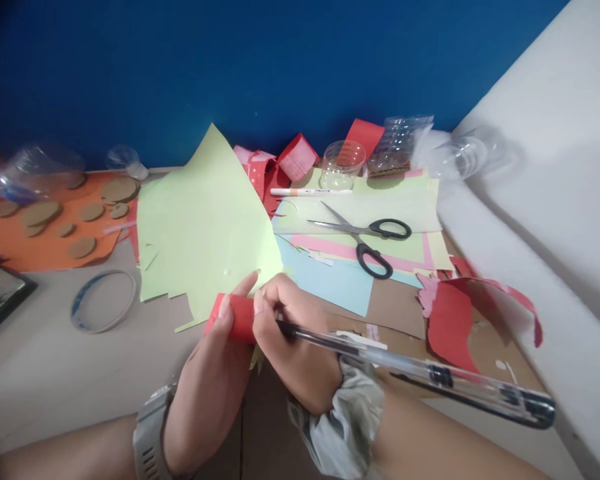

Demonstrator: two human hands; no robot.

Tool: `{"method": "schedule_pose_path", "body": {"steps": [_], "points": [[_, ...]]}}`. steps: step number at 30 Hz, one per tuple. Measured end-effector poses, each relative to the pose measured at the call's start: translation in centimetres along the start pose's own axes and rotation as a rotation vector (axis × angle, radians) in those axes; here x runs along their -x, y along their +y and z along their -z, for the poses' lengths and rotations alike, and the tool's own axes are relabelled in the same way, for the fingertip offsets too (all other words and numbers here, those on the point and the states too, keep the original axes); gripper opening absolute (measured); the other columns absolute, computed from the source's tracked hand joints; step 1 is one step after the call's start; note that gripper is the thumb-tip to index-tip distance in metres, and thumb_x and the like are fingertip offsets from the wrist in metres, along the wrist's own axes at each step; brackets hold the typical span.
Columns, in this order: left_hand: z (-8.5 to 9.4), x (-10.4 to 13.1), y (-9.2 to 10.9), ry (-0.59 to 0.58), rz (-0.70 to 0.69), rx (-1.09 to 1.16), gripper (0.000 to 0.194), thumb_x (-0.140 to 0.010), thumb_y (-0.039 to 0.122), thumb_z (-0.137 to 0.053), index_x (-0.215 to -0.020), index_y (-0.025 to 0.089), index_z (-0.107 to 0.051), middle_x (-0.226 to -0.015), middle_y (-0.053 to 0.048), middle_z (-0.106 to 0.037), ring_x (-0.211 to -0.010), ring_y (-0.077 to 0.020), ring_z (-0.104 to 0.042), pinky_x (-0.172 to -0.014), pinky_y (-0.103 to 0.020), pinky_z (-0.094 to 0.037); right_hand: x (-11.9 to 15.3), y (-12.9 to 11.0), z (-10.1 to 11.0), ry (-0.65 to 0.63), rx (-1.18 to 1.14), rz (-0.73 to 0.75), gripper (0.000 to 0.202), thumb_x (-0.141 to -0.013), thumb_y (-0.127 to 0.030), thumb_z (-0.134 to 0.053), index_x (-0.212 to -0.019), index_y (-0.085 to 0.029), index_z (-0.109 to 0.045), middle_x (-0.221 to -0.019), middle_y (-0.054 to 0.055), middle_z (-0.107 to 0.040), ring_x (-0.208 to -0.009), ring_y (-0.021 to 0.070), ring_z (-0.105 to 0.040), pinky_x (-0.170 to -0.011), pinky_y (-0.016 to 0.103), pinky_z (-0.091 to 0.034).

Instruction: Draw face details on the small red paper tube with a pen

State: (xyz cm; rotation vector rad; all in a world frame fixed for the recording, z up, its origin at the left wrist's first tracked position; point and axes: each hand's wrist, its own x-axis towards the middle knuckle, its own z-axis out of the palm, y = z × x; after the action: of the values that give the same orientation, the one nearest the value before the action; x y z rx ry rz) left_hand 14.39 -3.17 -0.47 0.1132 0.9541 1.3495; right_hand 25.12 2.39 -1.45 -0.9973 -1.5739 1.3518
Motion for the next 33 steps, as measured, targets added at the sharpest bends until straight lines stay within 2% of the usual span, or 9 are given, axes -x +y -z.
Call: {"method": "schedule_pose_path", "body": {"steps": [2,4,6,9,15,20,25,29,33], "points": [[0.01,0.03,0.00,0.004,-0.015,-0.002,0.046,-0.103,0.054,-0.069,-0.141,0.029,-0.076,-0.158,-0.004,-0.071,-0.164,-0.0327,-0.045,-0.140,-0.050,-0.026,0.05,0.07,0.04,-0.021,-0.031,-0.014,0.031,-0.109,-0.026,-0.052,-0.080,-0.026,-0.045,-0.073,-0.005,-0.044,-0.064,0.0162,-0.038,-0.059,0.032,-0.033],[0.10,0.05,-0.04,0.012,-0.003,0.015,0.046,-0.103,0.055,-0.069,-0.140,0.028,-0.077,-0.155,-0.006,-0.073,-0.165,-0.0352,-0.043,-0.139,-0.054,-0.029,0.15,0.15,0.09,-0.033,-0.059,-0.024,0.031,-0.110,-0.026,-0.052,-0.080,-0.026,-0.046,-0.073,-0.005,-0.044,-0.062,0.0157,-0.037,-0.058,0.032,-0.032],[0.26,0.05,-0.10,0.012,-0.001,-0.001,0.050,-0.104,0.055,-0.066,-0.145,0.027,-0.073,-0.158,-0.006,-0.070,-0.168,-0.0352,-0.037,-0.141,-0.055,-0.024,0.22,0.20,0.13,-0.031,-0.064,-0.017,0.031,-0.110,-0.026,-0.053,-0.080,-0.026,-0.047,-0.073,-0.005,-0.044,-0.062,0.0158,-0.037,-0.058,0.031,-0.032],[0.48,-0.05,-0.15,0.025,-0.022,-0.015,0.051,-0.107,0.051,-0.061,-0.153,0.029,-0.066,-0.163,-0.003,-0.067,-0.170,-0.0314,-0.033,-0.143,-0.050,-0.016,0.21,0.19,0.17,-0.030,-0.048,-0.006,0.030,-0.109,-0.025,-0.053,-0.080,-0.026,-0.047,-0.073,-0.005,-0.044,-0.063,0.0164,-0.038,-0.058,0.032,-0.032],[0.12,-0.06,0.07,-0.022,-0.014,0.016,0.050,-0.110,0.048,-0.055,-0.153,0.024,-0.067,-0.160,-0.007,-0.069,-0.160,-0.0331,-0.051,-0.138,-0.051,-0.032,0.06,-0.08,0.04,-0.021,-0.007,-0.004,0.031,-0.108,-0.026,-0.053,-0.078,-0.026,-0.044,-0.072,-0.004,-0.043,-0.065,0.0176,-0.040,-0.061,0.033,-0.034],[-0.21,0.06,0.28,-0.012,0.022,0.024,0.052,-0.108,0.051,-0.061,-0.151,0.024,-0.068,-0.162,-0.007,-0.067,-0.161,-0.0313,-0.051,-0.138,-0.048,-0.032,0.03,-0.27,0.03,-0.018,0.028,0.009,0.033,-0.110,-0.031,-0.053,-0.078,-0.026,-0.045,-0.072,-0.003,-0.046,-0.065,0.0182,-0.041,-0.062,0.034,-0.034],[-0.20,-0.07,0.18,-0.007,-0.010,0.023,0.048,-0.108,0.050,-0.061,-0.147,0.024,-0.071,-0.160,-0.006,-0.069,-0.160,-0.0296,-0.052,-0.138,-0.046,-0.033,-0.04,-0.15,0.26,-0.044,-0.041,0.026,0.039,-0.112,-0.039,-0.055,-0.077,-0.025,-0.046,-0.073,-0.002,-0.048,-0.066,0.0178,-0.042,-0.061,0.033,-0.037],[-0.02,0.04,0.06,-0.005,0.005,0.019,0.056,-0.111,0.052,-0.053,-0.160,0.027,-0.059,-0.162,-0.005,-0.067,-0.162,-0.0295,-0.049,-0.138,-0.048,-0.033,0.05,-0.16,0.14,-0.036,-0.067,0.001,0.042,-0.112,-0.047,-0.056,-0.078,-0.025,-0.048,-0.072,-0.002,-0.048,-0.064,0.0171,-0.042,-0.059,0.032,-0.036],[0.03,0.16,0.02,0.014,-0.011,0.048,0.058,-0.112,0.050,-0.054,-0.167,0.032,-0.050,-0.157,-0.002,-0.072,-0.160,-0.0257,-0.052,-0.139,-0.044,-0.031,0.46,-0.30,-0.16,0.006,-0.090,-0.001,0.044,-0.113,-0.051,-0.055,-0.077,-0.026,-0.048,-0.066,-0.005,-0.044,-0.057,0.0157,-0.038,-0.056,0.032,-0.034]]}}
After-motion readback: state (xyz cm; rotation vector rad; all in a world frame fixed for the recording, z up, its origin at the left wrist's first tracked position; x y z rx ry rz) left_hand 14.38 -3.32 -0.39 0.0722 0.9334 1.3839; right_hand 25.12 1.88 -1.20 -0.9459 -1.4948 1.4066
